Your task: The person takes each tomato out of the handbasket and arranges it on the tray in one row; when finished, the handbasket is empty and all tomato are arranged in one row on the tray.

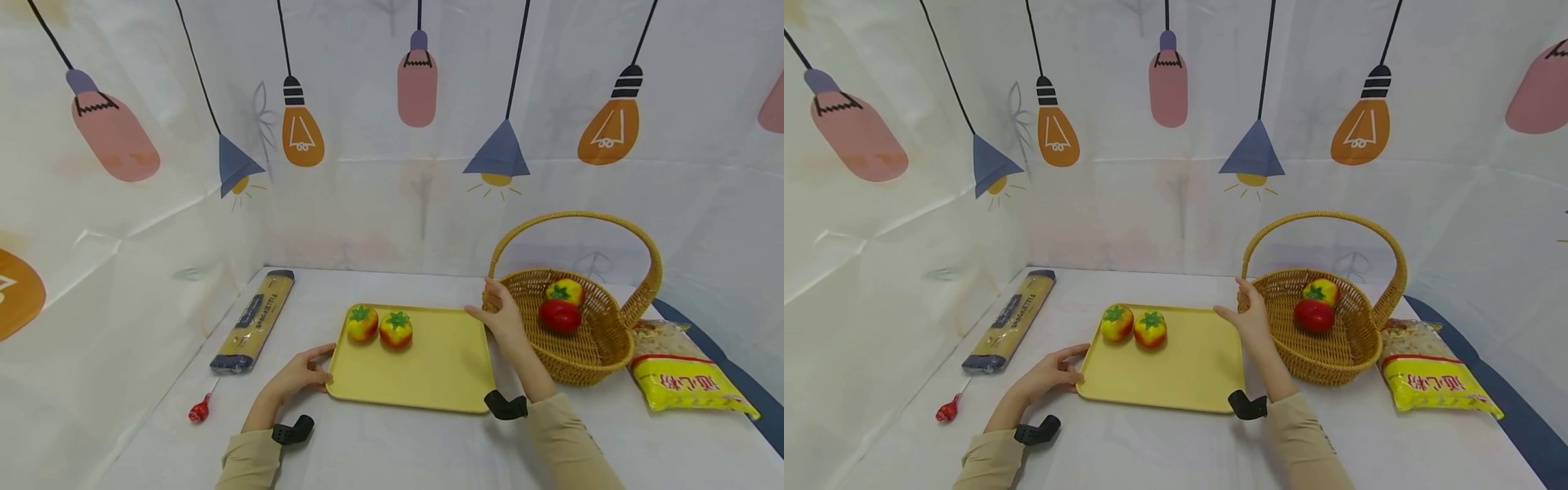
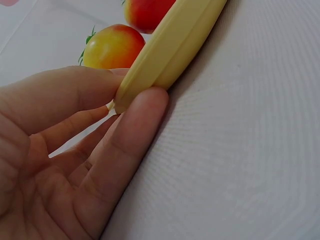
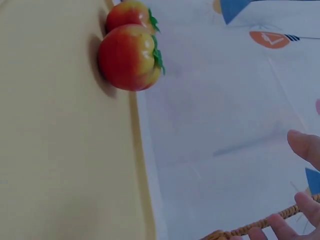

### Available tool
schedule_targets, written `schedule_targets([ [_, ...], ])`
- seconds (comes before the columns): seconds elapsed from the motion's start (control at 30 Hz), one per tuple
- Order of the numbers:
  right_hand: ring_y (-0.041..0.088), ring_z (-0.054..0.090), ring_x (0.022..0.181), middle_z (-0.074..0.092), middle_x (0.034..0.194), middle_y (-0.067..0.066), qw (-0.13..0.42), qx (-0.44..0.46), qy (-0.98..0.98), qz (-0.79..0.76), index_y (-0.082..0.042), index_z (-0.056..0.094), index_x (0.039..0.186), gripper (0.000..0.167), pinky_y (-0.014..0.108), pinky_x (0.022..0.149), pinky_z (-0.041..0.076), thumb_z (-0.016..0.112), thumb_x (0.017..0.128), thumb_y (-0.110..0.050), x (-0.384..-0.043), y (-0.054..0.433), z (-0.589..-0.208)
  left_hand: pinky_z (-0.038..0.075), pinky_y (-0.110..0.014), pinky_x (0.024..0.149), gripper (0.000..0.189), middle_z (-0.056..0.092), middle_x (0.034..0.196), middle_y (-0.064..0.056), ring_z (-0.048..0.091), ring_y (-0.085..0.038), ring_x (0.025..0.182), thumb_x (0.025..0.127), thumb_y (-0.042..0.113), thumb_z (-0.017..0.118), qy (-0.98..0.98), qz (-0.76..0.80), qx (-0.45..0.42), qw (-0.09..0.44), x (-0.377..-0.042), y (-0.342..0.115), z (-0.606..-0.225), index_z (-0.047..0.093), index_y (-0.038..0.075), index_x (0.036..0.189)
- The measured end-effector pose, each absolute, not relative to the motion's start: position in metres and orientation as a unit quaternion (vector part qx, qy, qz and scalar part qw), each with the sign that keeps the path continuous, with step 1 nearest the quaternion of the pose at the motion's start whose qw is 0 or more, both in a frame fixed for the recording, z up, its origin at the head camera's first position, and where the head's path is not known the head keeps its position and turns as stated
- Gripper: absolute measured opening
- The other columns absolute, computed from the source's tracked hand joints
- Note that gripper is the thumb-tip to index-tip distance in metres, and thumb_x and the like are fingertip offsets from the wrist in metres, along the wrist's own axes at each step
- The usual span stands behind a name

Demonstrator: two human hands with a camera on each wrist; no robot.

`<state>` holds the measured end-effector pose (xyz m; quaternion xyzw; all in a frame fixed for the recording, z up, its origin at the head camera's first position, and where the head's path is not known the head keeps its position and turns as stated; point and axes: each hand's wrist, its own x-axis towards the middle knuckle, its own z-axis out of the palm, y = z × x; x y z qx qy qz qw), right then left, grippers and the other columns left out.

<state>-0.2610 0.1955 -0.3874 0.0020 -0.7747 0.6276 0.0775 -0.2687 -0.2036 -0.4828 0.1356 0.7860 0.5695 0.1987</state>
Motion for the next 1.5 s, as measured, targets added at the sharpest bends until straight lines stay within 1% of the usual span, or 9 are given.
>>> schedule_targets([
  [0.13,0.036,0.023,0.133,0.024,0.145,0.021,0.087,-0.003,-0.769,0.633,-0.005,0.023,0.145,0.073,0.047,0.108,0.028,0.065,0.086,-0.01,-0.259,0.202,-0.386,0.055,-0.03,0.064,0.071,0.058,0.07,-0.007,0.059,-0.017,0.067,0.079,0.008,0.069,0.789,0.566,0.133,0.198,-0.27,-0.204,-0.483,0.034,0.001,0.141],
  [0.2,0.035,0.023,0.133,0.024,0.145,0.021,0.088,-0.008,-0.767,0.635,-0.006,0.024,0.145,0.071,0.047,0.106,0.03,0.064,0.086,-0.009,-0.259,0.206,-0.386,0.055,-0.03,0.064,0.071,0.057,0.071,-0.007,0.059,-0.017,0.067,0.079,0.008,0.069,0.789,0.566,0.135,0.198,-0.27,-0.204,-0.482,0.034,0.0,0.141],
  [0.3,0.035,0.023,0.134,0.024,0.145,0.021,0.093,-0.014,-0.768,0.633,-0.007,0.024,0.146,0.071,0.048,0.105,0.031,0.064,0.086,-0.01,-0.258,0.213,-0.385,0.055,-0.03,0.064,0.072,0.057,0.071,-0.007,0.059,-0.017,0.067,0.079,0.008,0.069,0.786,0.57,0.136,0.199,-0.27,-0.204,-0.482,0.034,0.001,0.141],
  [0.53,0.035,0.025,0.132,0.027,0.144,0.021,0.106,-0.037,-0.775,0.621,-0.008,0.023,0.147,0.074,0.048,0.102,0.033,0.065,0.086,-0.015,-0.256,0.225,-0.382,0.056,-0.03,0.064,0.072,0.057,0.071,-0.006,0.059,-0.016,0.066,0.079,0.008,0.069,0.781,0.573,0.139,0.205,-0.27,-0.205,-0.482,0.032,0.0,0.141],
  [0.63,0.035,0.024,0.133,0.026,0.144,0.021,0.108,-0.04,-0.773,0.624,-0.007,0.021,0.147,0.076,0.049,0.104,0.03,0.065,0.086,-0.016,-0.255,0.229,-0.38,0.056,-0.03,0.064,0.072,0.057,0.071,-0.006,0.059,-0.016,0.066,0.079,0.008,0.068,0.781,0.573,0.139,0.206,-0.27,-0.206,-0.481,0.032,-0.001,0.141],
  [0.8,0.037,0.019,0.135,0.02,0.147,0.021,0.107,-0.046,-0.77,0.627,-0.006,0.018,0.147,0.078,0.053,0.107,0.024,0.065,0.086,-0.017,-0.256,0.237,-0.38,0.055,-0.03,0.064,0.072,0.058,0.071,-0.007,0.059,-0.018,0.067,0.08,0.009,0.069,0.785,0.57,0.135,0.202,-0.27,-0.205,-0.481,0.033,0.001,0.141],
  [1.03,0.037,0.019,0.135,0.02,0.148,0.02,0.108,-0.061,-0.782,0.61,-0.007,0.018,0.147,0.076,0.054,0.107,0.024,0.064,0.087,-0.017,-0.258,0.251,-0.384,0.056,-0.03,0.064,0.072,0.058,0.071,-0.007,0.06,-0.017,0.066,0.079,0.008,0.068,0.783,0.571,0.136,0.204,-0.27,-0.204,-0.482,0.033,0.0,0.141],
  [1.27,0.038,0.014,0.137,0.015,0.149,0.02,0.11,-0.076,-0.776,0.616,-0.009,0.016,0.148,0.079,0.054,0.108,0.022,0.064,0.087,-0.023,-0.26,0.262,-0.383,0.055,-0.029,0.064,0.072,0.057,0.07,-0.006,0.059,-0.016,0.066,0.079,0.008,0.069,0.784,0.572,0.136,0.202,-0.269,-0.204,-0.483,0.033,0.0,0.142],
  [1.5,0.039,0.015,0.135,0.012,0.151,0.018,0.117,-0.103,-0.777,0.61,-0.011,0.015,0.149,0.083,0.054,0.106,0.025,0.065,0.085,-0.033,-0.263,0.275,-0.381,0.056,-0.031,0.064,0.072,0.058,0.071,-0.007,0.06,-0.018,0.067,0.08,0.008,0.068,0.782,0.572,0.142,0.201,-0.27,-0.205,-0.484,0.032,-0.001,0.142],
])
